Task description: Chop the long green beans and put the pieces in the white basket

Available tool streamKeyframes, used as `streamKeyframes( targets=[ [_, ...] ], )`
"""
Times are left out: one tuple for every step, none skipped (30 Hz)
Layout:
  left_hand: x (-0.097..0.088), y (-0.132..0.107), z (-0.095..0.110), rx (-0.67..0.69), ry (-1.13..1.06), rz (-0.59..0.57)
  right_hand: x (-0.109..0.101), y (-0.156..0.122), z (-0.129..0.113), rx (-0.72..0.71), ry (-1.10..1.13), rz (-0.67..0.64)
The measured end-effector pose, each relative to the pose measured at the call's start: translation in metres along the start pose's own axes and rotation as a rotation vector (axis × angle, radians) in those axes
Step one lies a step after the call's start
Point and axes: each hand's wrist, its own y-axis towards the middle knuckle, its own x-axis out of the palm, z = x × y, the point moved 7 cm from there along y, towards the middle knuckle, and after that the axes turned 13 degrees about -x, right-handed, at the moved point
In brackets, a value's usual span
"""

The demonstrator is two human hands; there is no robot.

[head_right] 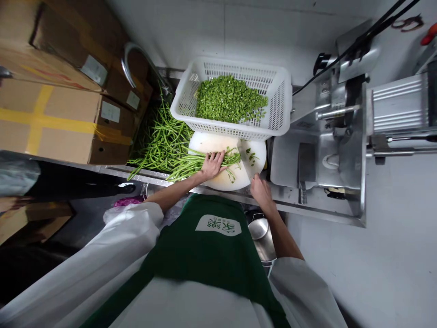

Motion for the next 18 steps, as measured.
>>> streamKeyframes(
  targets=[
    [0.003,0.001,0.0,-0.003,0.0,-0.005,-0.003,-0.006,-0.001,0.009,-0.012,0.006],
    [0.006,0.002,0.0,-0.003,0.0,-0.008,-0.006,-0.012,-0.002,0.017,-0.024,0.01],
    [0.008,0.004,0.0,0.004,0.0,-0.01,-0.009,-0.018,-0.003,0.023,-0.035,0.012],
    [0.01,0.006,0.0,0.014,0.0,-0.01,-0.011,-0.022,-0.005,0.022,-0.043,0.011],
    [0.011,0.007,0.0,0.025,-0.001,-0.008,-0.013,-0.025,-0.006,0.017,-0.052,0.007],
    [0.011,0.008,0.001,0.034,-0.002,-0.005,-0.014,-0.026,-0.008,0.008,-0.061,-0.001],
    [0.012,0.009,0.001,0.038,-0.004,-0.005,-0.015,-0.025,-0.009,-0.001,-0.07,-0.011],
    [0.012,0.01,0.002,0.038,-0.005,-0.007,-0.014,-0.024,-0.009,-0.012,-0.08,-0.026],
    [0.012,0.01,0.002,0.038,-0.005,-0.011,-0.013,-0.022,-0.009,-0.02,-0.09,-0.042],
    [0.012,0.01,0.002,0.041,-0.004,-0.015,-0.012,-0.019,-0.008,-0.026,-0.1,-0.06],
    [0.011,0.01,0.002,0.046,-0.002,-0.021,-0.01,-0.017,-0.006,-0.028,-0.108,-0.076],
    [0.011,0.01,0.002,0.054,0.0,-0.026,-0.009,-0.014,-0.004,-0.033,-0.112,-0.089],
    [0.01,0.01,0.002,0.065,0.002,-0.029,-0.007,-0.011,-0.003,-0.04,-0.114,-0.096],
    [0.009,0.009,0.002,0.075,0.004,-0.028,-0.006,-0.008,-0.002,-0.049,-0.114,-0.095],
    [0.008,0.009,0.002,0.083,0.004,-0.024,-0.005,-0.004,-0.001,-0.06,-0.111,-0.091],
    [0.007,0.009,0.001,0.088,0.003,-0.019,-0.003,0.0,-0.002,-0.071,-0.105,-0.09],
    [0.006,0.009,0.001,0.095,0.0,-0.015,-0.001,0.005,-0.003,-0.08,-0.097,-0.093],
    [0.006,0.009,0.001,0.102,-0.006,-0.012,0.001,0.01,-0.005,-0.085,-0.09,-0.1]
  ],
)
